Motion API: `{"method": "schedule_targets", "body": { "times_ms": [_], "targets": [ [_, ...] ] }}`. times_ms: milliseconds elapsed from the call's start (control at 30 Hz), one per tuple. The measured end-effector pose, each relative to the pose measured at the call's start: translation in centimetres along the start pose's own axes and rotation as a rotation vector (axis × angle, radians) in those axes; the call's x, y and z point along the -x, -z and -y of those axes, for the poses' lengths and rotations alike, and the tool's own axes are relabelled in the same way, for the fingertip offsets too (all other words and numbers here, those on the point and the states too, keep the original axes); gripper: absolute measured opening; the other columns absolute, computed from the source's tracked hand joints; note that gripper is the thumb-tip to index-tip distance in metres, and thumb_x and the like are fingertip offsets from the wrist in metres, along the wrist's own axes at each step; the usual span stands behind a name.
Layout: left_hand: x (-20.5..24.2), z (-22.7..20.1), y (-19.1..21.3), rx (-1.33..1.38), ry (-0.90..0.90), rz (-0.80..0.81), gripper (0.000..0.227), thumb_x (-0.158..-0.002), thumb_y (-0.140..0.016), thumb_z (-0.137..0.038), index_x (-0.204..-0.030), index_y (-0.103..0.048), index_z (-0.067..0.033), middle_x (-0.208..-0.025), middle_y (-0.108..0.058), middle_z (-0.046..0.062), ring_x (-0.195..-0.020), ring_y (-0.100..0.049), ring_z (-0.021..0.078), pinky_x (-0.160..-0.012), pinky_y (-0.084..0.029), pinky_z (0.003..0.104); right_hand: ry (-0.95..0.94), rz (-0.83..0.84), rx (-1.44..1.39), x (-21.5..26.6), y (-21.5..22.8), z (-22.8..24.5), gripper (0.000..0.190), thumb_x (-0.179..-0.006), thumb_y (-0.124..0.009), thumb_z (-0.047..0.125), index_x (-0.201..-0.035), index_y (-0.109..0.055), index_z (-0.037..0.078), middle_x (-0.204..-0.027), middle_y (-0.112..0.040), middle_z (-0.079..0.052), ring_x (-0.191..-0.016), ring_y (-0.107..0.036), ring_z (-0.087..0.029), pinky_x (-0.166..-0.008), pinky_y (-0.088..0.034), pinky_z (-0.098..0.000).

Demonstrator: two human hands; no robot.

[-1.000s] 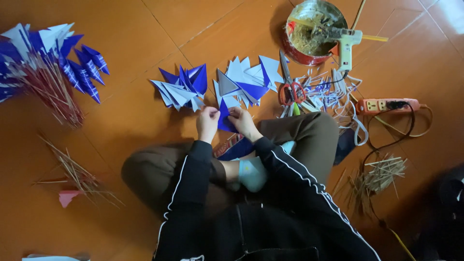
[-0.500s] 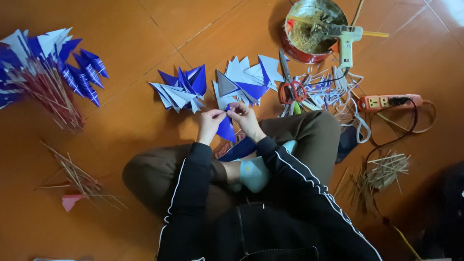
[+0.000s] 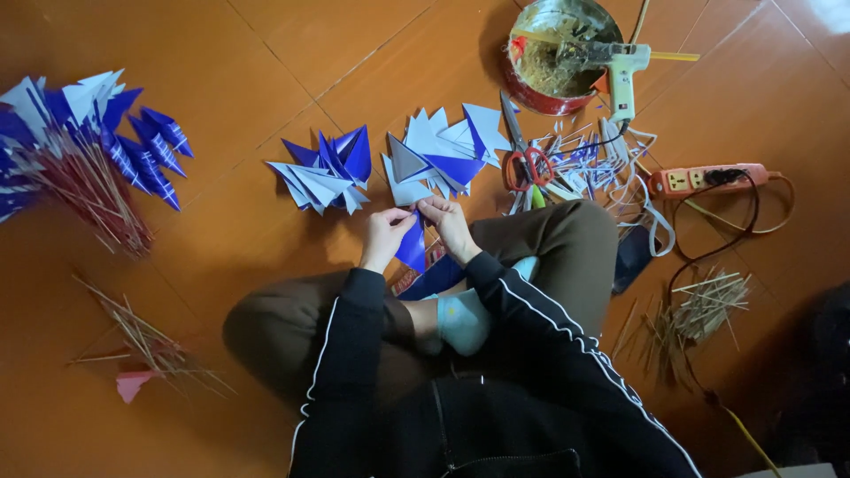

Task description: Assembling decorative paper arrows by folding paper triangles and gluing them onto wooden sticks.

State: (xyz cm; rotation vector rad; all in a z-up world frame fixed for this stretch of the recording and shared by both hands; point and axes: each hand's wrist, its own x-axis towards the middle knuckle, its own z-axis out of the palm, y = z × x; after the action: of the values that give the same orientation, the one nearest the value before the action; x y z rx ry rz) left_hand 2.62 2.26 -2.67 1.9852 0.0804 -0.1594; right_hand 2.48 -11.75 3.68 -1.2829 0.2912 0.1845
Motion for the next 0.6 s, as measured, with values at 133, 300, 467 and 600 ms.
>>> {"method": "schedule_targets", "body": {
  "times_ms": [133, 300, 467, 600],
  "targets": [
    [-0.2, 0.4, -0.2, -0.006, -0.029, 0.023, 0.006, -0.081, -0.079, -0.022, -0.086, -0.08, -0.0177, -0.081, -0.075, 0.007, -0.082, -0.073, 0.0231, -0.068, -0.056, 0.034, -0.003, -0.057, -0.047, -1.4, 1.3, -1.8, 0.013, -0.088, -0.067, 0.009, -0.077, -0.071, 0.004, -0.062, -0.058, -0.001, -0.062, -0.051, -0.007, -0.061, -0.038, -0.018],
    [-1.1, 2.7, -0.8, -0.013, 0.019, 0.003, 0.008, -0.08, -0.077, -0.021, -0.087, -0.08, -0.0161, -0.084, -0.076, 0.007, -0.084, -0.072, 0.0205, -0.074, -0.056, 0.035, -0.01, 0.042, 0.096, 0.0, 1.8, -1.2, 0.01, -0.084, -0.074, 0.011, -0.075, -0.071, 0.006, -0.06, -0.06, -0.003, -0.052, -0.049, -0.007, -0.048, -0.04, -0.0186],
    [-0.4, 0.4, 0.6, -0.099, 0.029, 0.04, 0.008, -0.077, -0.077, -0.022, -0.085, -0.079, -0.0189, -0.081, -0.075, 0.005, -0.084, -0.072, 0.0227, -0.074, -0.056, 0.036, 0.061, 0.036, 0.172, -3.0, 3.2, -4.8, 0.019, -0.083, -0.075, 0.008, -0.066, -0.065, 0.008, -0.053, -0.054, 0.0, -0.048, -0.044, -0.004, -0.046, -0.031, -0.016],
    [0.1, -1.1, 1.6, -0.045, 0.092, 0.103, 0.005, -0.075, -0.073, -0.02, -0.076, -0.078, -0.0212, -0.066, -0.072, 0.0, -0.072, -0.07, 0.0142, -0.074, -0.056, 0.031, 0.094, -0.112, 0.117, -4.1, 4.8, -2.6, 0.029, -0.085, -0.076, 0.011, -0.062, -0.06, 0.01, -0.047, -0.049, 0.0, -0.041, -0.041, -0.002, -0.04, -0.03, -0.0129]
  ]
}}
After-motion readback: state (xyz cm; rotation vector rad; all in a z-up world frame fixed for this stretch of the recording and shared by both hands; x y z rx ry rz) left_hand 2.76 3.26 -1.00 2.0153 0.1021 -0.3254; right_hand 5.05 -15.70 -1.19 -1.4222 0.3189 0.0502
